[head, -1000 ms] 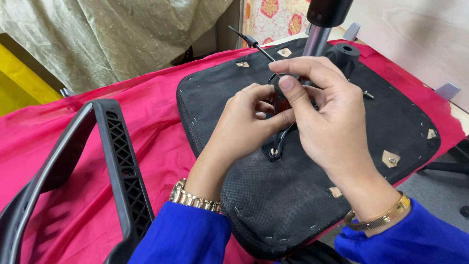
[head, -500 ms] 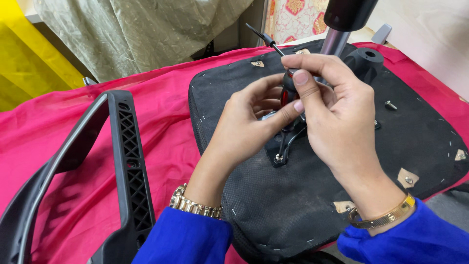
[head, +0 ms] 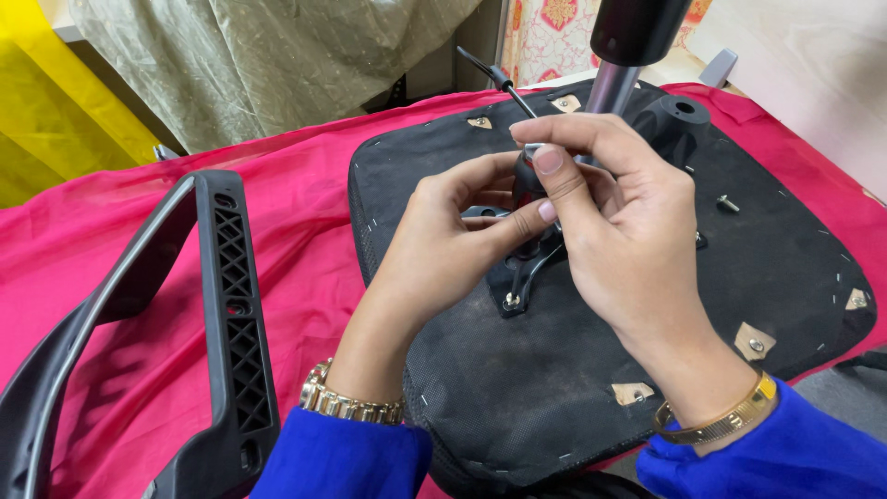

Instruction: The person uses a screwdriver to unscrew bolts from the metal mechanism plate mounted under an office chair seat, removing screws one at a time and setting them on the seat. The person works around the plate, loosening multiple fasteners by hand and with the screwdriver.

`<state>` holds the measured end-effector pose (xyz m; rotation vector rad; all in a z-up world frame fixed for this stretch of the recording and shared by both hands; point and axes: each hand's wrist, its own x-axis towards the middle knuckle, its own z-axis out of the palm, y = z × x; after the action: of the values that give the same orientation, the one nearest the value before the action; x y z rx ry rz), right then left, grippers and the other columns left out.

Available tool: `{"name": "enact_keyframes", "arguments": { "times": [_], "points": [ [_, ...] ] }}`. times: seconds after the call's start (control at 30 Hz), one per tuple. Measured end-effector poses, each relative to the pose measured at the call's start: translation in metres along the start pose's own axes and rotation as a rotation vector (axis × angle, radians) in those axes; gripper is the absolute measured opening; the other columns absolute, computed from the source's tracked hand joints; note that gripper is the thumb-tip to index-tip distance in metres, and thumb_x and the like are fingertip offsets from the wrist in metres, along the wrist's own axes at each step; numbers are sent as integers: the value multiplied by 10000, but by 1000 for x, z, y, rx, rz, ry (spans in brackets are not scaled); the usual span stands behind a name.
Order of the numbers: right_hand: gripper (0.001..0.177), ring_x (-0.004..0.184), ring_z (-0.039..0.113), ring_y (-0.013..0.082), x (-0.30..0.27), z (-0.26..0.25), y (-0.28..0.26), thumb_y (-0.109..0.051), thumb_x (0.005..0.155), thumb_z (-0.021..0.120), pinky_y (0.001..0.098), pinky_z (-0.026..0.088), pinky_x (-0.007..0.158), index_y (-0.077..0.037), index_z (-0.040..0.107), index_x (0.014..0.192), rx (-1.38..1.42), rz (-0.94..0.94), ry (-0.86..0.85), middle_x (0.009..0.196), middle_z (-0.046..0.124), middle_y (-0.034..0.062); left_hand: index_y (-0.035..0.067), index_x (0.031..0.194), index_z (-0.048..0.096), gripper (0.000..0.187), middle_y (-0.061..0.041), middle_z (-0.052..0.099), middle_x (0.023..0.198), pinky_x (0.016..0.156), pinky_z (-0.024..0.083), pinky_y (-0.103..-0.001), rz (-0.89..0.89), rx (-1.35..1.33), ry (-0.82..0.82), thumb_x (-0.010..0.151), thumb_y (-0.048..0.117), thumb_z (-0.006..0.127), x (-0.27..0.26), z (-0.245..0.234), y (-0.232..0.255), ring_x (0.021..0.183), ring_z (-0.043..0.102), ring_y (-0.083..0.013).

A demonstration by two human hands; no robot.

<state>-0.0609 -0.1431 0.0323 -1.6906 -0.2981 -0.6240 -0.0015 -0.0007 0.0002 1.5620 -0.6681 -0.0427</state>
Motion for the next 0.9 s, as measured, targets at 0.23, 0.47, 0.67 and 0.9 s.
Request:
{"name": "enact_keyframes", "arguments": {
  "times": [0.23, 0.47, 0.67, 0.9],
  "points": [
    [155, 1022, 619, 117, 14, -2, -11, -73, 976, 719, 260, 580, 871, 29, 711, 1091, -154, -169, -47, 1141, 539, 58, 64, 1186, 741, 395, -6, 668, 991, 758, 612, -283, 12, 134, 119, 840, 241, 810, 8, 11, 9, 862, 647, -93],
    [164, 1031, 658, 91, 2, 4, -16, -102, 1072, 652, 248, 597, 901, -1, 710, 1188, -37, -77, -23, 1199, 613, 27, 58, 1223, 709, 430, -33, 732, 1032, 821, 616, -294, 74, 146, 136, 856, 265, 797, 1, 11, 10, 925, 715, -102],
    [165, 989, 656, 69, -1, 7, -19, -113, 1037, 649, 229, 569, 885, -5, 714, 1144, -73, -12, 51, 1149, 657, 30, 34, 1167, 712, 345, -48, 782, 906, 844, 633, -310, 57, 92, 96, 897, 244, 759, 1, 16, 13, 866, 761, -120],
    [166, 1068, 649, 97, -5, -1, -9, -109, 1079, 730, 245, 599, 901, 21, 723, 1182, -159, -154, 26, 1225, 584, 59, 26, 1168, 713, 348, -77, 807, 946, 822, 652, -303, 75, 79, 67, 898, 240, 760, 0, 19, 15, 897, 802, -145]
  ]
}}
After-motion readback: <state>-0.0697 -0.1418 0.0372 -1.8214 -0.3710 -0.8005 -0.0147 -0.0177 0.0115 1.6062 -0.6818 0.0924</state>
